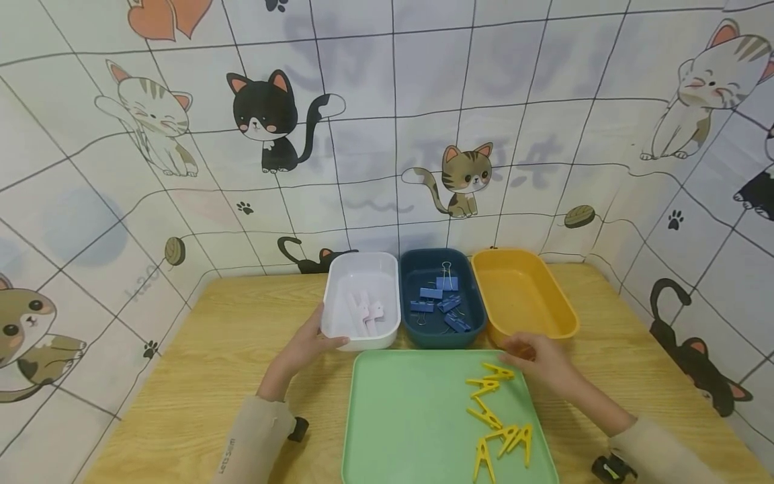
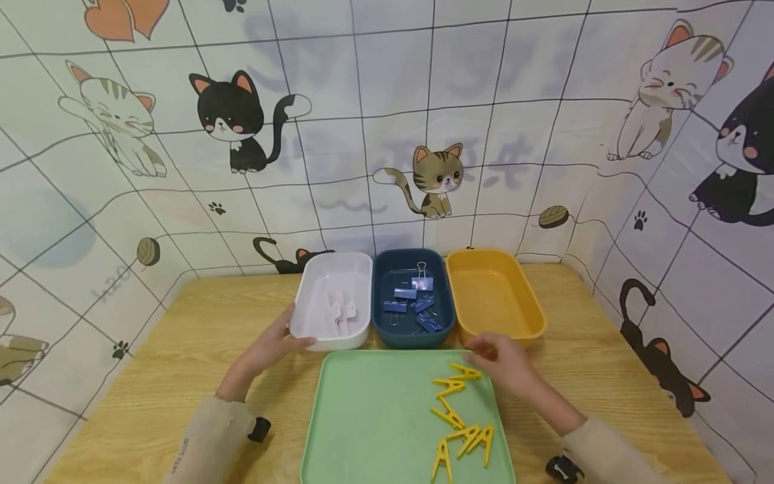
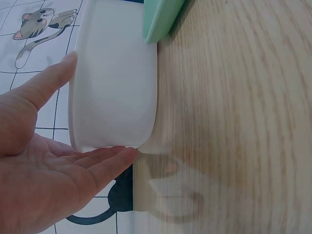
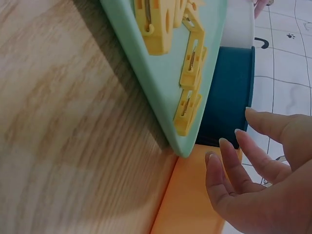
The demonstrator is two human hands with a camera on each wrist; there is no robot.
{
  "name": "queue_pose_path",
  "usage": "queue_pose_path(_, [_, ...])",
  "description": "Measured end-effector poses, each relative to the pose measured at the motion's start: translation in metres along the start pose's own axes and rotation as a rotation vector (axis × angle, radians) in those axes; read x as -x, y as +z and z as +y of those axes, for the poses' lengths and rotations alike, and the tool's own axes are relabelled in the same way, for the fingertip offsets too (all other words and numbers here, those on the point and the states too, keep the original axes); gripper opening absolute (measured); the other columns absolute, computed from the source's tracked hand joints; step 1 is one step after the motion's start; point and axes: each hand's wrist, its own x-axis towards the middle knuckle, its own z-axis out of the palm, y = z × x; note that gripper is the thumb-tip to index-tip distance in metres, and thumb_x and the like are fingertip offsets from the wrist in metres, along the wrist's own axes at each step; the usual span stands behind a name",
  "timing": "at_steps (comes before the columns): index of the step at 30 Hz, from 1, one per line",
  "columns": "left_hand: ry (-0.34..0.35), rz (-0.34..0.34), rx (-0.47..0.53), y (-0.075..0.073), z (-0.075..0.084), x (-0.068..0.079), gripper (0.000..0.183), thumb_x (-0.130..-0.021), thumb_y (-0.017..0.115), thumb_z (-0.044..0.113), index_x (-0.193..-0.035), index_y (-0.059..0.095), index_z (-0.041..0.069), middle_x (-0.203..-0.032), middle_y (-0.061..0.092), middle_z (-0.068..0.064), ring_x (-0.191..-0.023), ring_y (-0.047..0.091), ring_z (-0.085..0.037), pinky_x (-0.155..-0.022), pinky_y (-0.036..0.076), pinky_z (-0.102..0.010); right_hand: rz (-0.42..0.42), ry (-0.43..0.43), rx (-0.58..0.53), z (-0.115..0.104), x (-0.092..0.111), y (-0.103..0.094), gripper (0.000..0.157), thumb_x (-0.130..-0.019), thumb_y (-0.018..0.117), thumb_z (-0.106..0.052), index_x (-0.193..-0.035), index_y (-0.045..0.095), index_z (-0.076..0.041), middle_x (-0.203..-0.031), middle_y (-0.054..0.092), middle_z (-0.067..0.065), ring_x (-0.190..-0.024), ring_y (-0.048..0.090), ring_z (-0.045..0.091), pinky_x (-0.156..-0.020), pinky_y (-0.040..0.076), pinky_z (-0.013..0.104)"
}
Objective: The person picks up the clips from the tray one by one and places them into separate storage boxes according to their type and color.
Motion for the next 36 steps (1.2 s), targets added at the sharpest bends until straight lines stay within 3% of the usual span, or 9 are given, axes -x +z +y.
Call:
queue_pose_path(15, [0.000,-0.007,0.015,0.000,0.000,-0.002,0.096,-0.088,0.074,0.009,-0.160,0.011,0.015,-0.159,0.027,-0.020,-0.140,0.033,-0.040,-0.113,0.027,-0.057,0.002,0.058,-0.041,0.016,0.012,0.005,0.021,-0.090,0.073,-0.012,-0.105,0.071,0.003,-0.095,0.071,0.008,-0.083,0.064,0.020,-0.070,0.054,0.027])
queue_pose_path(25, [0.012,-0.011,-0.003,-0.001,0.000,0.000,0.093,-0.089,0.073,0.010,-0.159,0.011,0.010,-0.156,0.029,-0.024,-0.138,0.036,-0.043,-0.111,0.029,-0.059,-0.003,0.067,-0.055,0.024,0.014,0.016,0.023,-0.082,0.080,-0.007,-0.102,0.072,0.003,-0.097,0.071,0.011,-0.085,0.064,0.024,-0.071,0.053,0.028])
queue_pose_path(31, [0.017,0.001,-0.019,-0.001,-0.003,0.001,0.094,-0.089,0.074,0.012,-0.159,0.012,0.007,-0.154,0.032,-0.026,-0.134,0.039,-0.044,-0.109,0.032,-0.060,0.006,0.063,-0.007,0.028,0.011,0.020,0.020,-0.080,0.081,-0.009,-0.097,0.075,0.000,-0.095,0.070,0.008,-0.080,0.056,0.015,-0.066,0.046,0.025])
queue_pose_path(36, [-0.002,0.002,-0.006,-0.001,-0.001,0.001,0.093,-0.089,0.074,0.011,-0.159,0.012,0.007,-0.154,0.033,-0.025,-0.135,0.039,-0.043,-0.109,0.032,-0.059,0.006,0.062,0.022,0.028,0.011,0.022,0.017,-0.080,0.082,-0.012,-0.094,0.077,-0.003,-0.093,0.069,0.005,-0.082,0.056,0.016,-0.068,0.047,0.027])
